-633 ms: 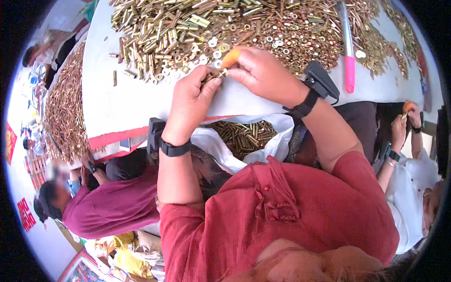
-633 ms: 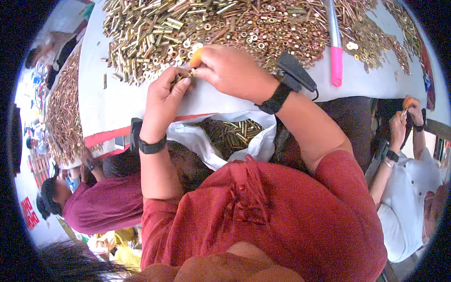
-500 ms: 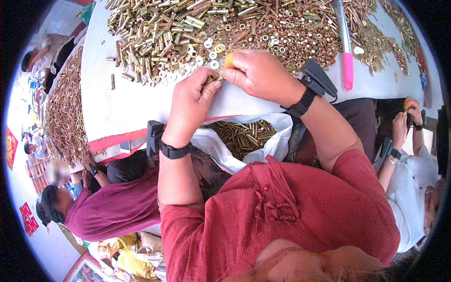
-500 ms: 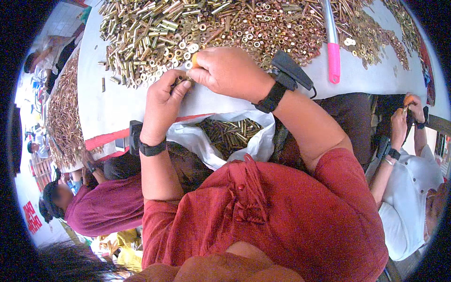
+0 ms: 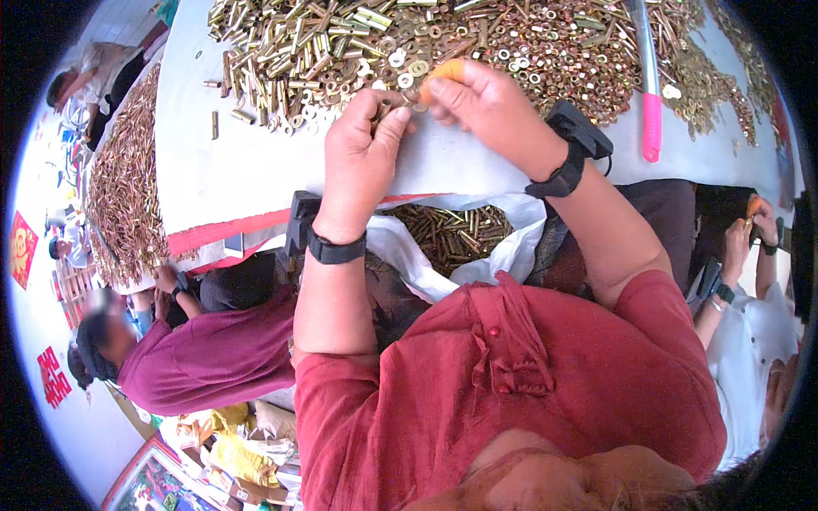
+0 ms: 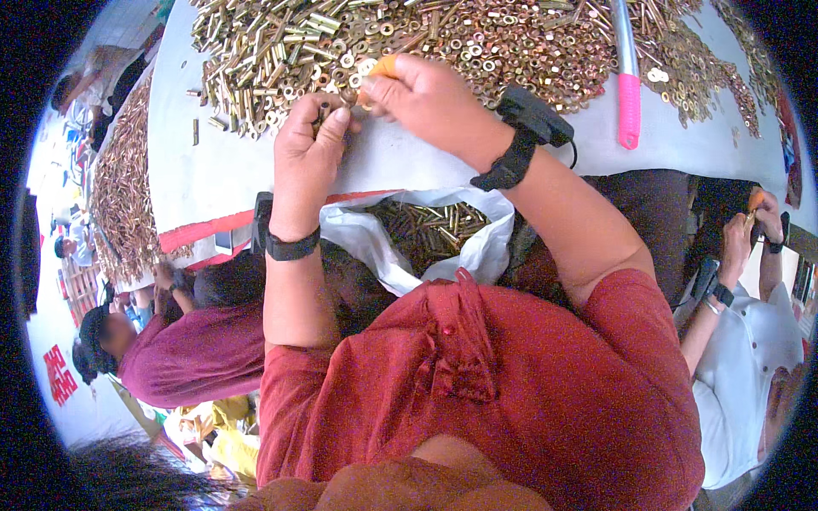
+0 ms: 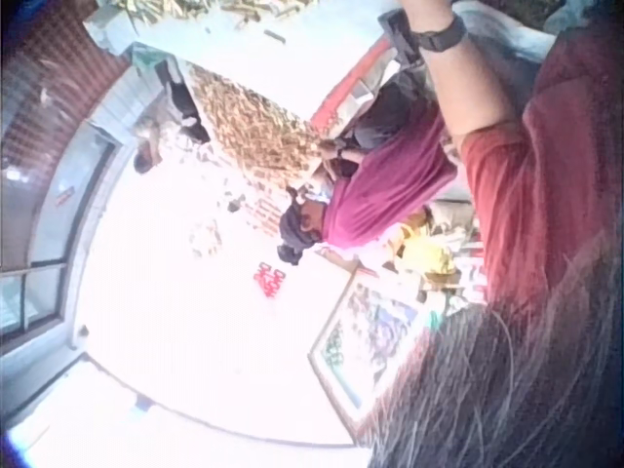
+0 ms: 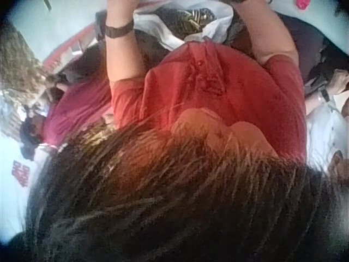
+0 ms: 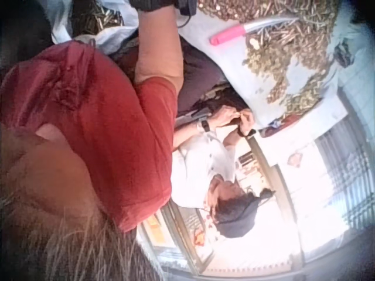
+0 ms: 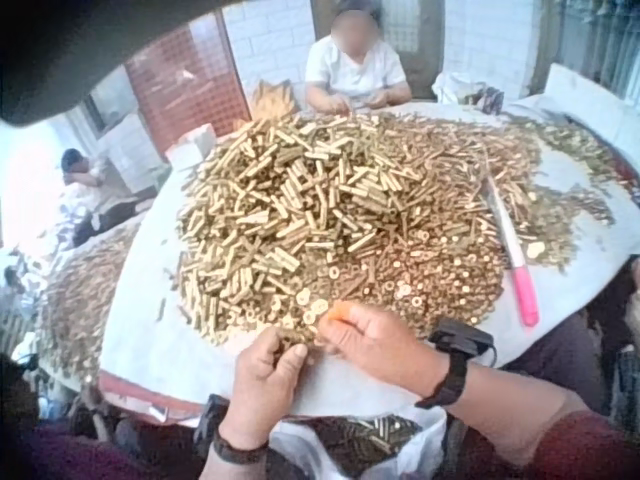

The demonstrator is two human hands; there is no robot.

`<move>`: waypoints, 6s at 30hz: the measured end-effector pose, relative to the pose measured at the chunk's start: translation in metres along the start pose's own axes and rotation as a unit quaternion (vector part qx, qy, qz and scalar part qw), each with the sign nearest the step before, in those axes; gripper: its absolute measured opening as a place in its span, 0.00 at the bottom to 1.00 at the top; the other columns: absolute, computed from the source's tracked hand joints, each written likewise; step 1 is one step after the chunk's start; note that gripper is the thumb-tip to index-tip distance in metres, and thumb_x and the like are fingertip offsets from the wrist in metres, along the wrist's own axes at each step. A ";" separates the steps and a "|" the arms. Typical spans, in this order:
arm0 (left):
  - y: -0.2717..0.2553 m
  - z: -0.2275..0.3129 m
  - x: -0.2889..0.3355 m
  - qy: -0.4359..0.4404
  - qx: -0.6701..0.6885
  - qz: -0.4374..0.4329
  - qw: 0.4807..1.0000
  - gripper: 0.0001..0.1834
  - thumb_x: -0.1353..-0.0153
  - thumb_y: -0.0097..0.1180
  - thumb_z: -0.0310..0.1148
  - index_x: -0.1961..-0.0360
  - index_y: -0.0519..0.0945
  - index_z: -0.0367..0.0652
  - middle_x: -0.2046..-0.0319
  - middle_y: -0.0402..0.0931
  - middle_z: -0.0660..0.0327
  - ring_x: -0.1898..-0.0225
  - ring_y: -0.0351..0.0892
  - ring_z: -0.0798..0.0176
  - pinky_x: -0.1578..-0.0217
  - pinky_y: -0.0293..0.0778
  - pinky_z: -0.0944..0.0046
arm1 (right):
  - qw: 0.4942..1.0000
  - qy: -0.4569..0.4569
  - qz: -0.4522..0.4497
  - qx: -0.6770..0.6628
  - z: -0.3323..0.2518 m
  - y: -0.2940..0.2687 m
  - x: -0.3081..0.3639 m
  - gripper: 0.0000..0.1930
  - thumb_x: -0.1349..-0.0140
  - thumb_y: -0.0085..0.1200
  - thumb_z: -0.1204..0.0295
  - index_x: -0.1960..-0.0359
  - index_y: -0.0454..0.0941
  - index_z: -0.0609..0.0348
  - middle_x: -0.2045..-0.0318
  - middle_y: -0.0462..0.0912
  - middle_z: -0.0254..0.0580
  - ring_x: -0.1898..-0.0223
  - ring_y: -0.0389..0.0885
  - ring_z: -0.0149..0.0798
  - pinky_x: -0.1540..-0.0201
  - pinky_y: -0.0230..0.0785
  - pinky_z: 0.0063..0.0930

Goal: Manual assembly of small brass sleeves with metal washers and pins.

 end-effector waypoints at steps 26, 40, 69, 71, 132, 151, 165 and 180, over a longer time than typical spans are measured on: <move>-0.007 0.007 0.004 0.011 -0.039 -0.095 0.995 0.06 0.36 0.57 0.28 0.59 0.80 0.38 0.70 0.81 0.62 0.68 0.75 0.71 0.64 0.72 0.70 | 0.995 0.073 -0.003 0.063 -0.030 -0.034 -0.009 0.14 0.29 0.50 0.61 0.53 0.80 0.57 0.72 0.79 0.26 0.72 0.72 0.19 0.69 0.65 0.14; 0.094 0.048 -0.102 0.152 -0.437 0.022 0.886 0.14 0.38 0.58 0.40 0.63 0.79 0.37 0.72 0.82 0.49 0.72 0.82 0.51 0.71 0.75 0.56 | 0.986 0.020 0.165 0.016 -0.053 -0.076 -0.021 0.09 0.33 0.51 0.74 0.56 0.78 0.66 0.67 0.80 0.34 0.67 0.77 0.25 0.64 0.71 0.20; -0.010 0.003 -0.008 -0.107 0.466 -0.022 0.878 0.07 0.31 0.50 0.32 0.58 0.75 0.41 0.68 0.79 0.59 0.76 0.66 0.72 0.77 0.62 0.73 | 0.993 -0.099 0.057 -0.015 -0.038 -0.023 -0.017 0.12 0.32 0.50 0.75 0.48 0.75 0.62 0.56 0.81 0.40 0.58 0.82 0.34 0.54 0.74 0.26; -0.013 0.002 -0.008 -0.106 0.479 -0.006 0.871 0.07 0.31 0.49 0.32 0.57 0.73 0.41 0.67 0.78 0.58 0.75 0.65 0.72 0.77 0.62 0.73 | 0.996 -0.083 0.030 -0.030 -0.036 -0.016 -0.012 0.13 0.31 0.49 0.76 0.46 0.73 0.63 0.55 0.80 0.40 0.57 0.81 0.32 0.52 0.74 0.25; -0.012 0.002 0.001 -0.042 0.037 -0.053 0.997 0.07 0.35 0.56 0.29 0.61 0.78 0.37 0.75 0.79 0.65 0.76 0.71 0.75 0.73 0.70 0.71 | 0.850 -0.288 0.042 0.439 -0.029 0.003 -0.004 0.10 0.42 0.61 0.63 0.67 0.83 0.56 0.71 0.79 0.43 0.70 0.80 0.48 0.69 0.73 0.38; -0.026 -0.003 0.004 0.016 -0.037 -0.021 0.999 0.08 0.37 0.58 0.29 0.60 0.79 0.35 0.74 0.78 0.60 0.70 0.74 0.71 0.67 0.72 0.69 | 0.996 -0.039 0.016 0.079 -0.005 0.016 -0.012 0.09 0.39 0.60 0.71 0.59 0.81 0.60 0.69 0.84 0.36 0.69 0.82 0.26 0.65 0.75 0.22; -0.041 -0.011 0.004 -0.024 -0.008 -0.003 1.000 0.07 0.33 0.55 0.32 0.56 0.78 0.42 0.73 0.76 0.70 0.77 0.63 0.80 0.77 0.61 0.77 | 0.807 -0.143 -0.067 0.569 -0.029 0.026 0.007 0.14 0.46 0.61 0.73 0.57 0.80 0.59 0.62 0.81 0.48 0.65 0.80 0.51 0.61 0.73 0.35; -0.026 -0.006 0.007 0.079 -0.041 -0.073 0.993 0.06 0.33 0.55 0.28 0.57 0.78 0.40 0.72 0.73 0.70 0.69 0.67 0.77 0.68 0.66 0.75 | 0.995 0.046 -0.092 0.020 -0.019 0.014 -0.004 0.13 0.35 0.56 0.76 0.50 0.75 0.63 0.57 0.80 0.33 0.53 0.78 0.26 0.47 0.69 0.21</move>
Point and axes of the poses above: each hand's wrist, its own x-axis away from the middle knuckle, its own y-axis out of the palm, z = x × y, the point moved 3 cm from there along -x, towards the middle knuckle
